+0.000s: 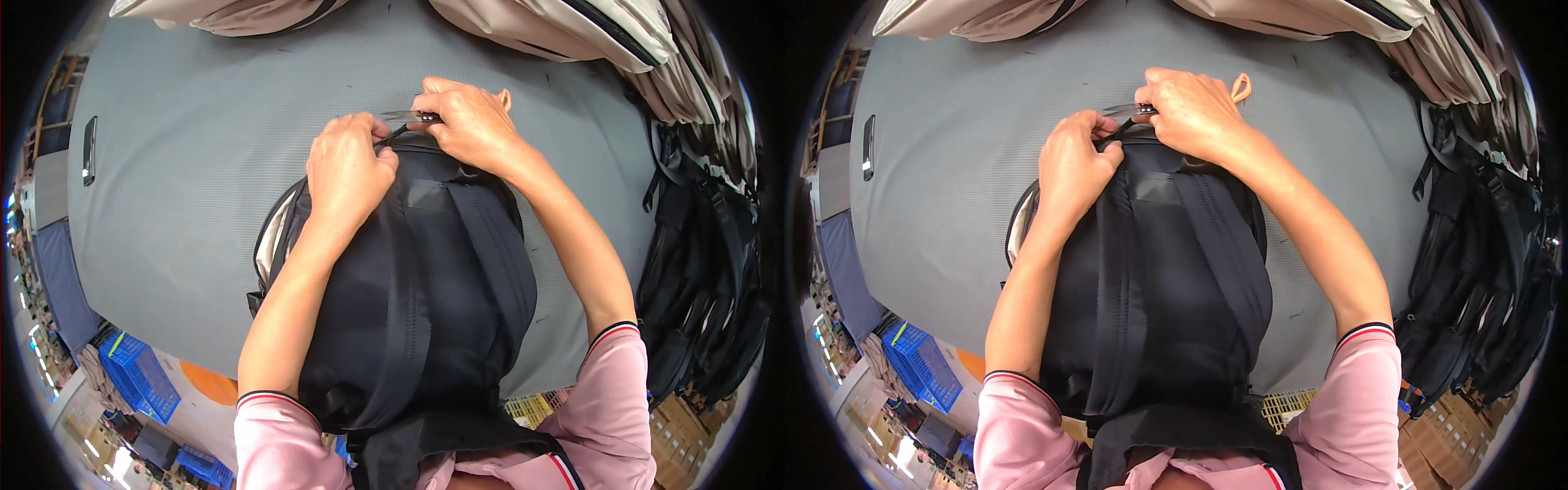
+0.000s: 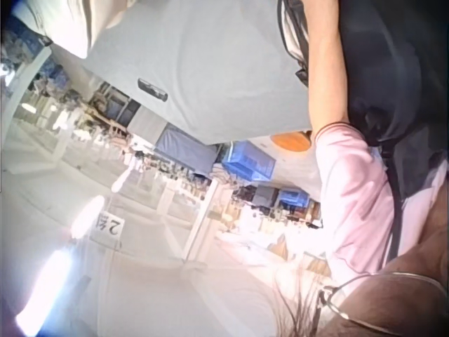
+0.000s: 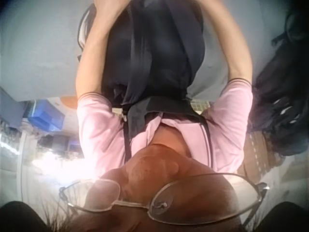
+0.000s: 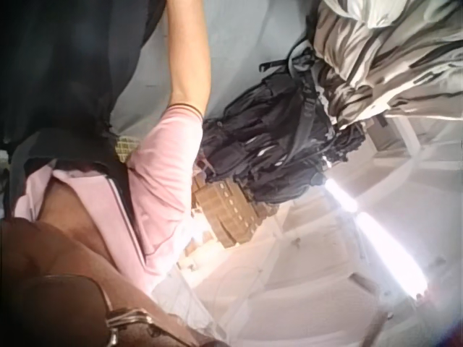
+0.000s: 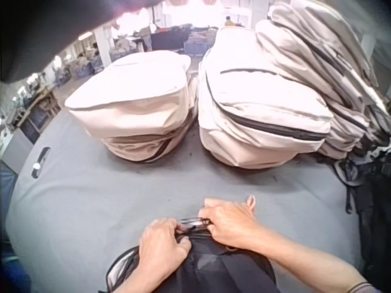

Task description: The person uses a small orange utility knife to trim excess fabric and threads from the edges and straps of a black backpack. They repeatedly cut small sections of the bag's material and plastic buckles, then move the bag to work on different areas.

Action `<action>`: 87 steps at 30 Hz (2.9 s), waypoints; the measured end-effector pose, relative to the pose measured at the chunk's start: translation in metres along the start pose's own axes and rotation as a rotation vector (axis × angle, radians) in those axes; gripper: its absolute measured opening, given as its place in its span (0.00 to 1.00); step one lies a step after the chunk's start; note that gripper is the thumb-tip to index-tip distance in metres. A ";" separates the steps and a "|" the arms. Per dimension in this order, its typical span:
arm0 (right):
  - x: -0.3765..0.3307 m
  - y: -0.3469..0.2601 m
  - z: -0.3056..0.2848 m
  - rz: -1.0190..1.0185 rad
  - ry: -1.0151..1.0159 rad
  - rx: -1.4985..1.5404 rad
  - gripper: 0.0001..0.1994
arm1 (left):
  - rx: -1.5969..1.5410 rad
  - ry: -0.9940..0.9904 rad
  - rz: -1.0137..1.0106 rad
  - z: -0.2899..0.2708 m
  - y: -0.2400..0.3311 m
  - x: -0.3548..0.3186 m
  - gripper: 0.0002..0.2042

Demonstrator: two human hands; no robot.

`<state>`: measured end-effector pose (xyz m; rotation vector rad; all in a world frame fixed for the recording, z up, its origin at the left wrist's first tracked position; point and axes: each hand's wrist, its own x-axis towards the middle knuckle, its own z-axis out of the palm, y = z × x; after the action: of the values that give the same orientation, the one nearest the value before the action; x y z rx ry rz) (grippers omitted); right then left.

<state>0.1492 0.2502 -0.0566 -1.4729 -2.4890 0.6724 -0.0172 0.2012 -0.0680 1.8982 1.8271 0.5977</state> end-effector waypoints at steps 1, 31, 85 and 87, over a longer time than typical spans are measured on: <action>-0.001 -0.001 -0.005 -0.006 -0.007 -0.006 0.06 | -0.010 -0.008 0.009 0.001 0.001 0.001 0.11; -0.037 0.008 -0.010 -0.217 0.255 -0.098 0.11 | -0.737 -0.518 -0.269 -0.009 -0.012 0.021 0.09; -0.058 -0.041 -0.011 -0.095 0.357 -0.150 0.09 | -1.119 -0.605 -0.155 -0.017 -0.036 0.021 0.16; -0.055 -0.043 -0.007 -0.139 0.332 -0.258 0.09 | -1.126 -0.599 -0.150 -0.017 -0.036 0.021 0.15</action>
<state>0.1456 0.1871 -0.0264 -1.3410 -2.4484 0.0731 -0.0556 0.2241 -0.0751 0.9862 0.8849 0.6874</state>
